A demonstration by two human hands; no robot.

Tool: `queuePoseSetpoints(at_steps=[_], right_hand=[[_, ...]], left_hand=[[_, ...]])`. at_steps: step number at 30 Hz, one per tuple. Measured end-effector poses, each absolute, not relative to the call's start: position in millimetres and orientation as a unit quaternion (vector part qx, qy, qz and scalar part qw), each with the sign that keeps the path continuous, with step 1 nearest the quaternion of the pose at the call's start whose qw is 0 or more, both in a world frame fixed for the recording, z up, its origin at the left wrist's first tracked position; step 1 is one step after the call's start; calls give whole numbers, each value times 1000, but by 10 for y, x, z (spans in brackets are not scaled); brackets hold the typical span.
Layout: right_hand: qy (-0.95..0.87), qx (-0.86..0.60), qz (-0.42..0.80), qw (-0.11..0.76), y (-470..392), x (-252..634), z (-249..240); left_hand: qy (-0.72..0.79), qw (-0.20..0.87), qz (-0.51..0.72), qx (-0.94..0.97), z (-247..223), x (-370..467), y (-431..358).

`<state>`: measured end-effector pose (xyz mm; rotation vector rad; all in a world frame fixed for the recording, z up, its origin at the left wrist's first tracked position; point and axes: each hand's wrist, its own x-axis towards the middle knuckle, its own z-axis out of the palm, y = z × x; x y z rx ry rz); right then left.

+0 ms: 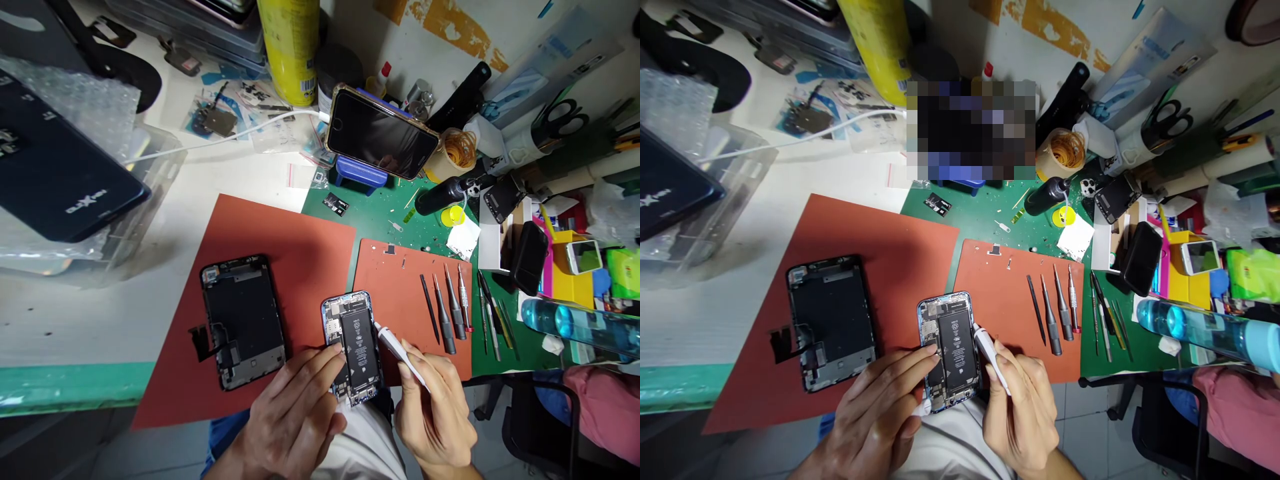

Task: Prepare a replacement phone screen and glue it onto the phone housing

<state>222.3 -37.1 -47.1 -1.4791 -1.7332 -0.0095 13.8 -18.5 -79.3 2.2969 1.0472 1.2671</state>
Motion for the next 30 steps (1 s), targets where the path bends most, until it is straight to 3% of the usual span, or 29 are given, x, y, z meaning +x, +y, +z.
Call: queuePoseSetpoints(at_steps=[30], right_hand=[[-691,-576,15,436,-461,2253,-471]], left_hand=[[354,126,460,804,-803,168,-133]])
